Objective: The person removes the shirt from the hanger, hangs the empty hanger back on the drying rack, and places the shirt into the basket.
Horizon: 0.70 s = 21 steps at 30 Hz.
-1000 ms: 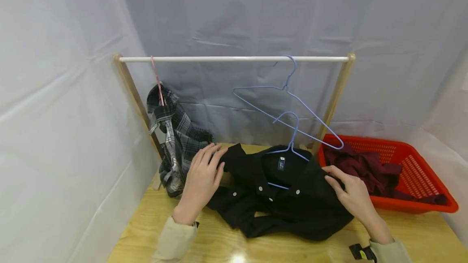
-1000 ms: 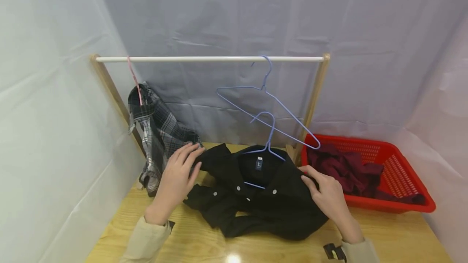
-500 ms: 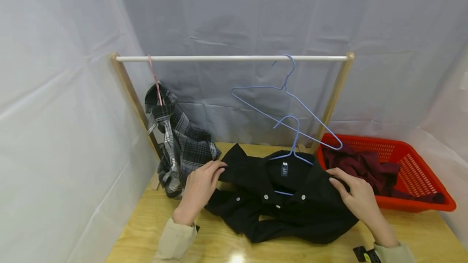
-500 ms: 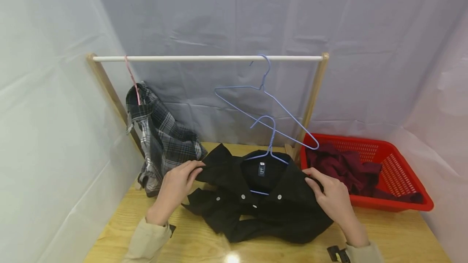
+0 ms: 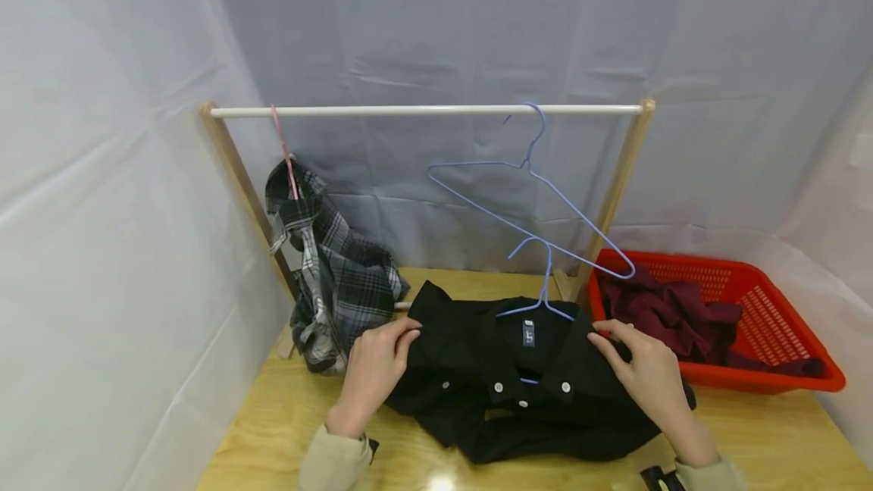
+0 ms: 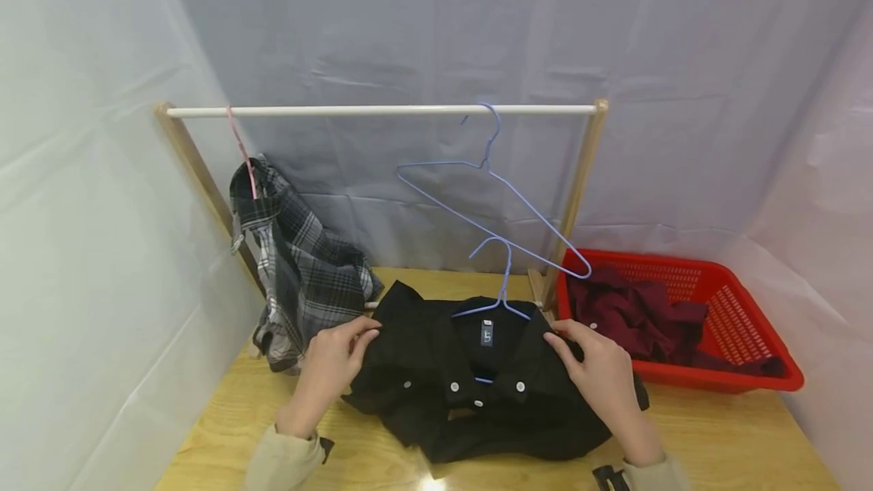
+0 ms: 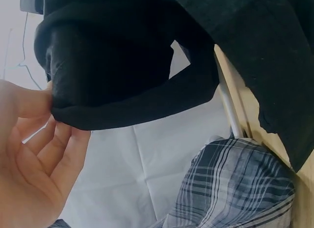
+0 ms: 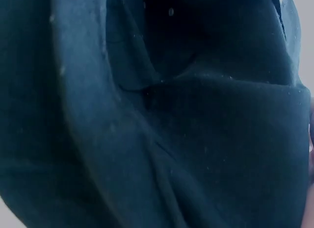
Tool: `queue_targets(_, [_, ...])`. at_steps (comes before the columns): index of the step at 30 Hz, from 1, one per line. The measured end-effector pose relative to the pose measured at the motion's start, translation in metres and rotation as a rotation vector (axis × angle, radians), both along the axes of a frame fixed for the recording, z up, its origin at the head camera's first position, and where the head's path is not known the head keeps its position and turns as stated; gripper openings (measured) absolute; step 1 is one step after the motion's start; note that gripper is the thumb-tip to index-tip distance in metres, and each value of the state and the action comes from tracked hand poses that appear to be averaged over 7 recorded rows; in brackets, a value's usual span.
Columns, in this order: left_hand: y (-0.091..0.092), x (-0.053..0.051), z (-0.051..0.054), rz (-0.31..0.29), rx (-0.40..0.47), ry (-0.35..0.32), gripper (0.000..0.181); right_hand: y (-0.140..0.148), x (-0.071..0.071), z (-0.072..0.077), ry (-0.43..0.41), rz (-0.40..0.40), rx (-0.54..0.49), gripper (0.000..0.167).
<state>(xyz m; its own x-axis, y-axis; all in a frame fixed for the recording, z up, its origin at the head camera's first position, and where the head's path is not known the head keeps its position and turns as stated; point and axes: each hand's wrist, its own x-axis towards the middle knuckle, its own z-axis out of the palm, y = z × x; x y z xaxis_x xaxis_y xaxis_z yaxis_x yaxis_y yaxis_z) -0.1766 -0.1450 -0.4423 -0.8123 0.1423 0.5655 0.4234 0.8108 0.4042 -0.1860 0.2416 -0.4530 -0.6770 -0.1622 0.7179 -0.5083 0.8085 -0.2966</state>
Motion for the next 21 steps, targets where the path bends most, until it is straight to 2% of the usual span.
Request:
queue_targets(6, [0.000,-0.001,-0.002,-0.001,0.002,0.027,0.007,-0.002,0.001,-0.001,0.047,-0.009,-0.039,0.028])
queue_targets(11, [0.004,-0.001,-0.001,-0.049,-0.027,0.041,0.007,-0.003,0.001,0.002,0.081,0.012,-0.075,0.026])
queue_targets(14, [0.008,-0.001,-0.001,-0.096,-0.042,0.009,0.009,-0.005,0.000,0.001,0.100,0.025,-0.080,0.024])
queue_targets(18, [0.013,0.000,-0.002,-0.157,-0.037,-0.075,0.009,-0.006,0.000,-0.001,0.108,0.038,-0.067,0.022])
queue_targets(21, [0.014,-0.001,-0.005,-0.179,0.008,-0.066,0.007,-0.005,0.001,-0.001,0.086,0.055,-0.056,0.027])
